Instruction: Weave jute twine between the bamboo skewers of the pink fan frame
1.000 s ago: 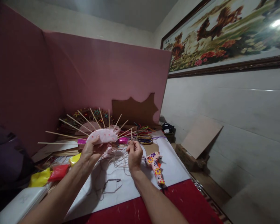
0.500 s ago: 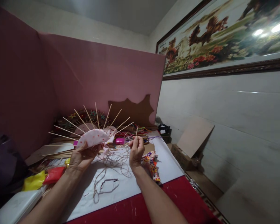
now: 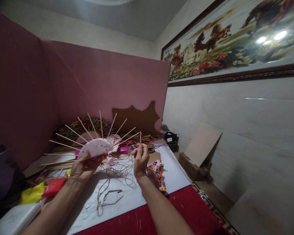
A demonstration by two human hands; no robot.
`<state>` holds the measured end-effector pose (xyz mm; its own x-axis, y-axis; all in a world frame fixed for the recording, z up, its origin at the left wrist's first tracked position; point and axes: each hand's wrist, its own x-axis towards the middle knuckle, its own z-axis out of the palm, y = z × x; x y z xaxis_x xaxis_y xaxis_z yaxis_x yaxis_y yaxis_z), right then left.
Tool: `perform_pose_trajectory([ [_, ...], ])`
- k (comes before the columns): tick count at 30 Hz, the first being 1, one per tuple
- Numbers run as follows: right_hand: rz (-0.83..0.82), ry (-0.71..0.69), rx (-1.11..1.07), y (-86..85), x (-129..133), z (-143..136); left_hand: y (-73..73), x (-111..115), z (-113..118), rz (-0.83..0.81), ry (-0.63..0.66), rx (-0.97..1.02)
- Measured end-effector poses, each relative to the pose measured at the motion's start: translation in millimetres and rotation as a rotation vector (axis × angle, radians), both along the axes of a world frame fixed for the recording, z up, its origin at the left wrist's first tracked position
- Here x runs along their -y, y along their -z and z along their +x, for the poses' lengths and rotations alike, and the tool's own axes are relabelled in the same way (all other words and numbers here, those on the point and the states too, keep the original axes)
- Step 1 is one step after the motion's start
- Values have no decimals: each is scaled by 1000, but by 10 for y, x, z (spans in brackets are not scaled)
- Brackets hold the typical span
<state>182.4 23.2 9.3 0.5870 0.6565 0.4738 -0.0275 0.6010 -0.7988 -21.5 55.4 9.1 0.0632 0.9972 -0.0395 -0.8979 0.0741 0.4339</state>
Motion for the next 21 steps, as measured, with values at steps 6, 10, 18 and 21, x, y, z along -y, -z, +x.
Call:
perform_pose_trajectory([
  [6,-26,-71,-153,-13,-29,45,4,2,-4,2,-6,-23],
  [10,-28,-93,-161,-8,-40,50,-16,18,7,-20,-36,-49],
  [18,-20,-110,-127,15,-38,17,-34,43,40,-46,-55,-69],
  [21,-26,-108,-106,44,-54,24,-14,29,29,-35,-38,-61],
])
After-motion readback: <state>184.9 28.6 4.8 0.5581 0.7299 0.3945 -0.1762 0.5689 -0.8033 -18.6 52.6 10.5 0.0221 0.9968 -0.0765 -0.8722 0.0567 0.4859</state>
